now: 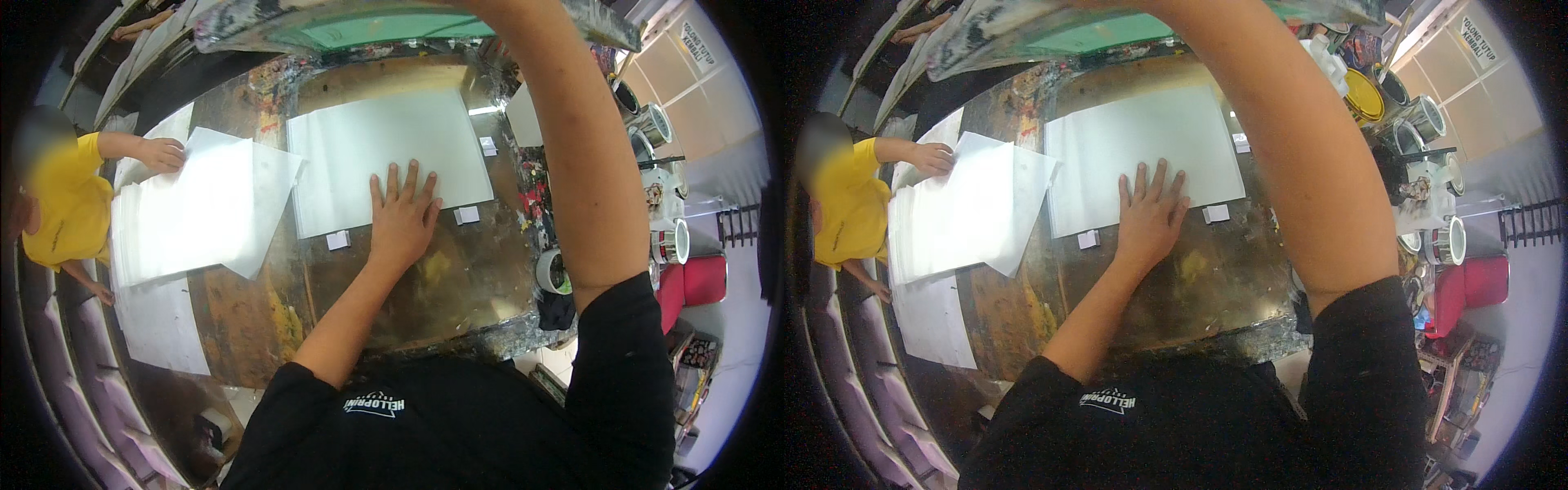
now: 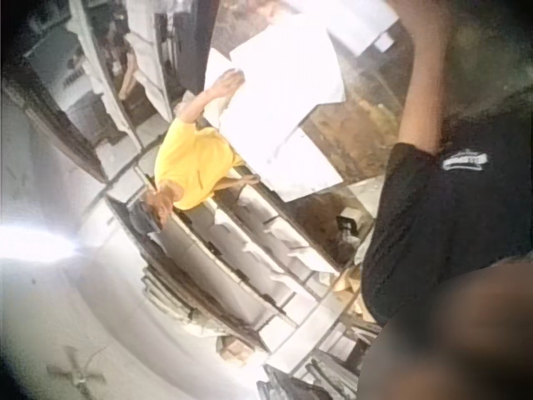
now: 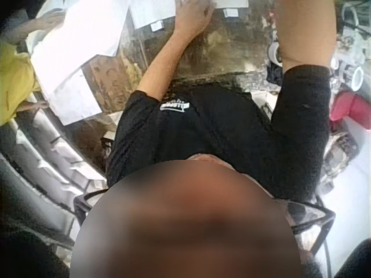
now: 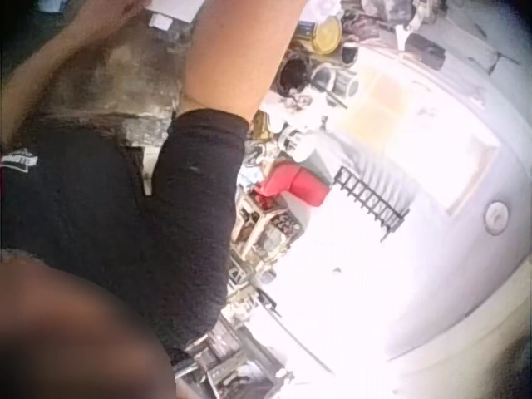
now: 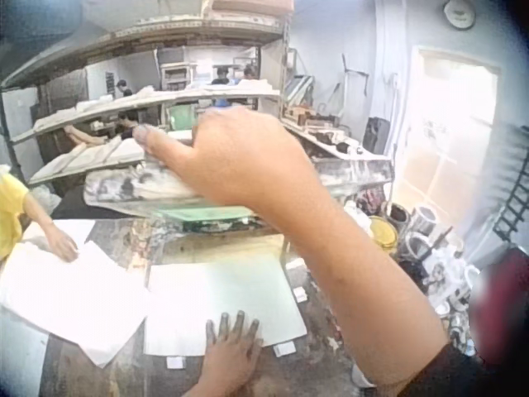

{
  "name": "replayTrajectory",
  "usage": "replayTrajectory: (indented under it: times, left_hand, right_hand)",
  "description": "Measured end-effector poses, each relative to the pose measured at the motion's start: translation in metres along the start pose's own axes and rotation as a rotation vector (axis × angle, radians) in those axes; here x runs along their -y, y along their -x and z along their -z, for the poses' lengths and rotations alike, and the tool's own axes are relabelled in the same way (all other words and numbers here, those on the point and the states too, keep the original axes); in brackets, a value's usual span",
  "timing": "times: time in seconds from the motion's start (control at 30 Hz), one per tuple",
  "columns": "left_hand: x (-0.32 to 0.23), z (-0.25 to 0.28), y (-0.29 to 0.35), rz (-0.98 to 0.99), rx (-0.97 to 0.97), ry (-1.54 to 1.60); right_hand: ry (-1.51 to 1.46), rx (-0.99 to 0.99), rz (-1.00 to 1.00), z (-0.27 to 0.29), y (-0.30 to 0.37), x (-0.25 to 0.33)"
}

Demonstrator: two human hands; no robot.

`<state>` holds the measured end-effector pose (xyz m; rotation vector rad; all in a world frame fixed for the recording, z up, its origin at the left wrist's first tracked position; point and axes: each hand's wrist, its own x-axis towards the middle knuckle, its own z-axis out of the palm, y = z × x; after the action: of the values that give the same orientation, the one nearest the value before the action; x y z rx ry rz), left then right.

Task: The person performs screen printing by placing white sheets on a table, aligning a screen frame, and using a squeegee to pull ink across the mesh. They repeat the process for multiple sheets, lifting the screen and moving each printed sheet aside.

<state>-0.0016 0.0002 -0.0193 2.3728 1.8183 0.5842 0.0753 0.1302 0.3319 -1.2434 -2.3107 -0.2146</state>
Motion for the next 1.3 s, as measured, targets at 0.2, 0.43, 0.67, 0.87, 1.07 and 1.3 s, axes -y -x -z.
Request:
replayTrajectory:
  times: [0.2, 0.43, 0.67, 0.87, 1.07, 1.3]
  left_hand:
    - [-0.005, 0.010, -0.001, -0.017, -0.010, 0.035]
    - [-0.004, 0.007, 0.002, -0.046, -0.065, 0.079]
    - [-0.007, 0.001, -0.002, 0.010, -0.080, 0.036]
    - [0.000, -0.011, -0.004, 0.056, -0.087, 0.092]
    - [-0.003, 0.009, -0.002, 0.026, -0.169, 0.055]
    - [0.044, 0.148, 0.012, 0.227, -0.511, 1.157]
  right_hand:
    - [0.034, -0.064, 0.061, -0.004, -0.016, -0.003]
    - [0.075, -0.019, -0.062, -0.007, -0.008, 0.005]
    - [-0.003, -0.076, 0.022, -0.005, 0.012, 0.007]
    - [-0.021, -0.095, -0.020, -0.015, 0.019, 0.010]
    - [-0.023, -0.155, 0.020, -0.008, 0.029, 0.015]
    - [-0.014, -0.080, 0.135, -0.044, 0.075, 0.009]
